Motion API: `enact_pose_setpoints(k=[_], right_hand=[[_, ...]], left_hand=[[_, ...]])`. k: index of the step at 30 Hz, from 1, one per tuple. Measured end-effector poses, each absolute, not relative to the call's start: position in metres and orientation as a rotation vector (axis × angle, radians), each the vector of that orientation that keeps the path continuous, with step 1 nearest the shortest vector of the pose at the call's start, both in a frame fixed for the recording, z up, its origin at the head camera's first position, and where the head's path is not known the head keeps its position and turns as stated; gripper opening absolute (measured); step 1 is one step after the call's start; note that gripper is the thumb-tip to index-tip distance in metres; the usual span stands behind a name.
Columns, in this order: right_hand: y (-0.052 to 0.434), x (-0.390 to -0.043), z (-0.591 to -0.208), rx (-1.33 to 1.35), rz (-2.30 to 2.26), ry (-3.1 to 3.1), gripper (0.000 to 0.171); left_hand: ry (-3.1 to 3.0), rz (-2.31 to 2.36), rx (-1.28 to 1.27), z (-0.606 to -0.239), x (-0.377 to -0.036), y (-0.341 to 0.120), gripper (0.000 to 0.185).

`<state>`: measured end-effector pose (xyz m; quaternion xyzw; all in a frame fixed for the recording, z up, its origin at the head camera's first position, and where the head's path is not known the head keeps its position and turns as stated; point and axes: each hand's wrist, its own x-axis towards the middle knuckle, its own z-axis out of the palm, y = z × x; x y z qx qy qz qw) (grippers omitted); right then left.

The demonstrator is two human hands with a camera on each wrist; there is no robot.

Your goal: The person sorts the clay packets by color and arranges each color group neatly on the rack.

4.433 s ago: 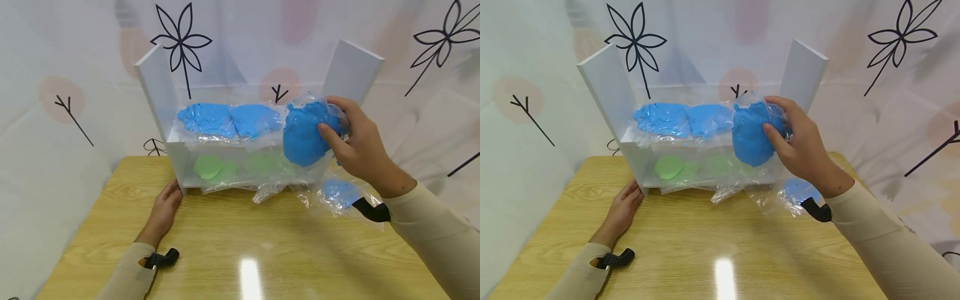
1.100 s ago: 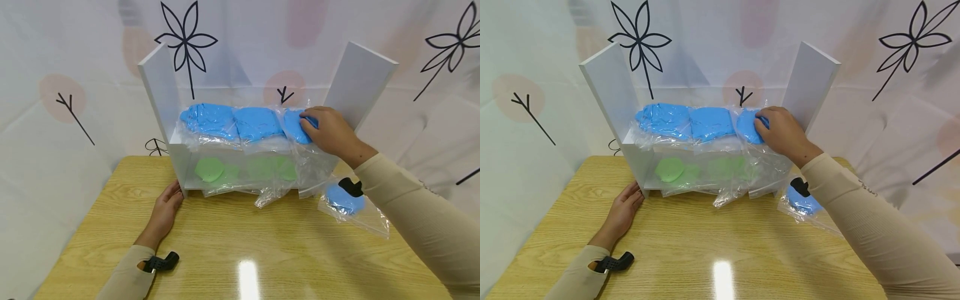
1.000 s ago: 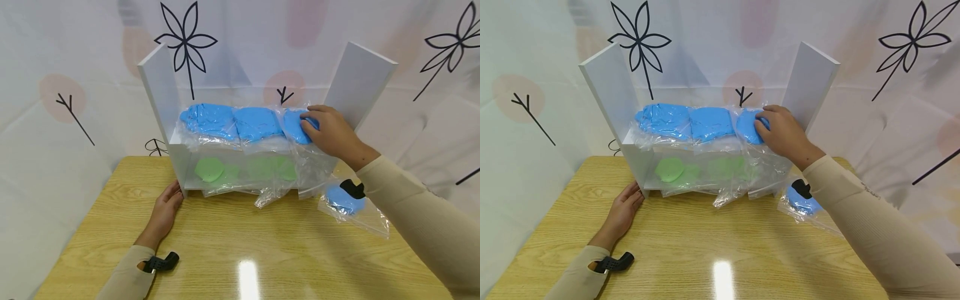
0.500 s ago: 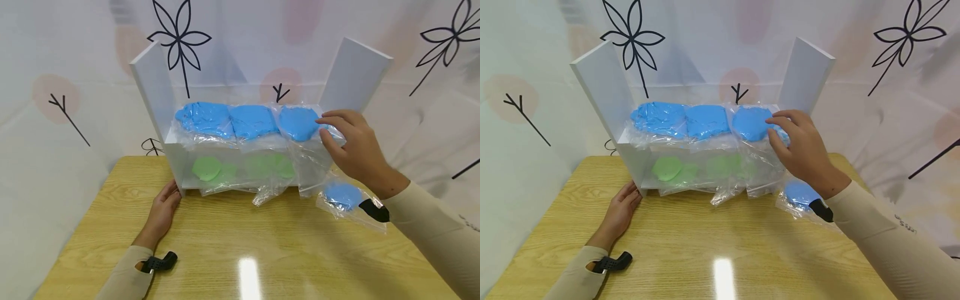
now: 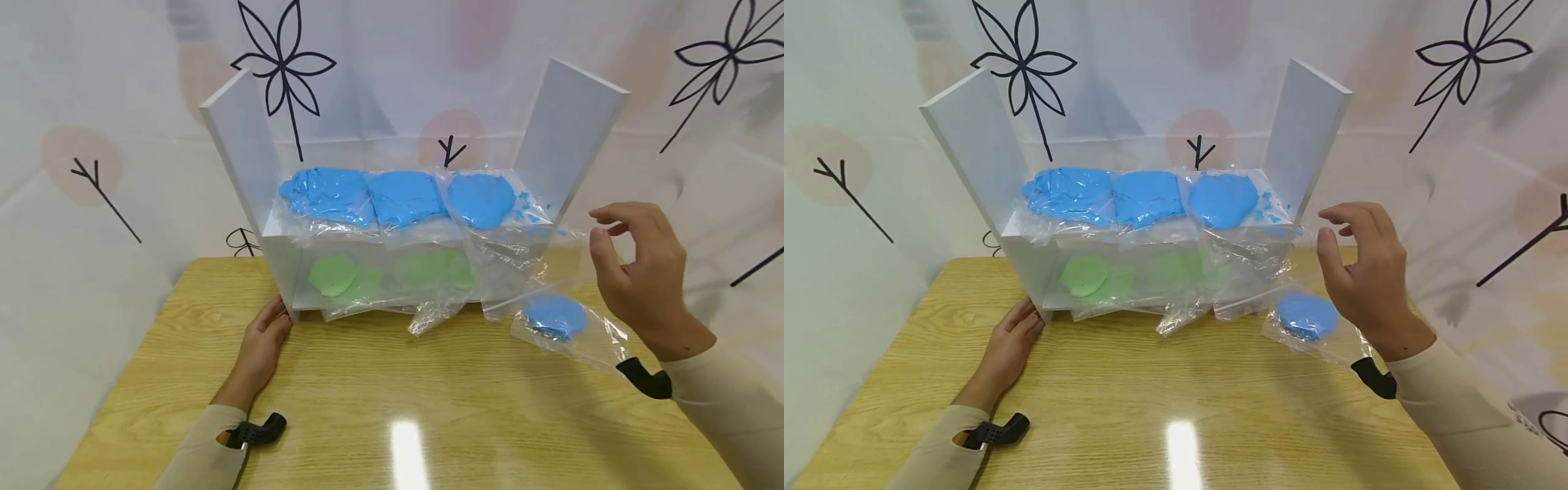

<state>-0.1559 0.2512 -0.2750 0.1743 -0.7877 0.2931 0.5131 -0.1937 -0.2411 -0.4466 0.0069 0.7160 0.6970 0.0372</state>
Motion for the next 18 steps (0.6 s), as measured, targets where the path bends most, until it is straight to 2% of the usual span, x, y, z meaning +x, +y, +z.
enact_pose_setpoints(k=[18], right_hand=[[0.309, -0.161, -0.323, 0.028, 0.827, -2.245, 0.033]], left_hand=[[2.184, 2.145, 0.026, -0.448, -0.195, -0.241, 0.056]])
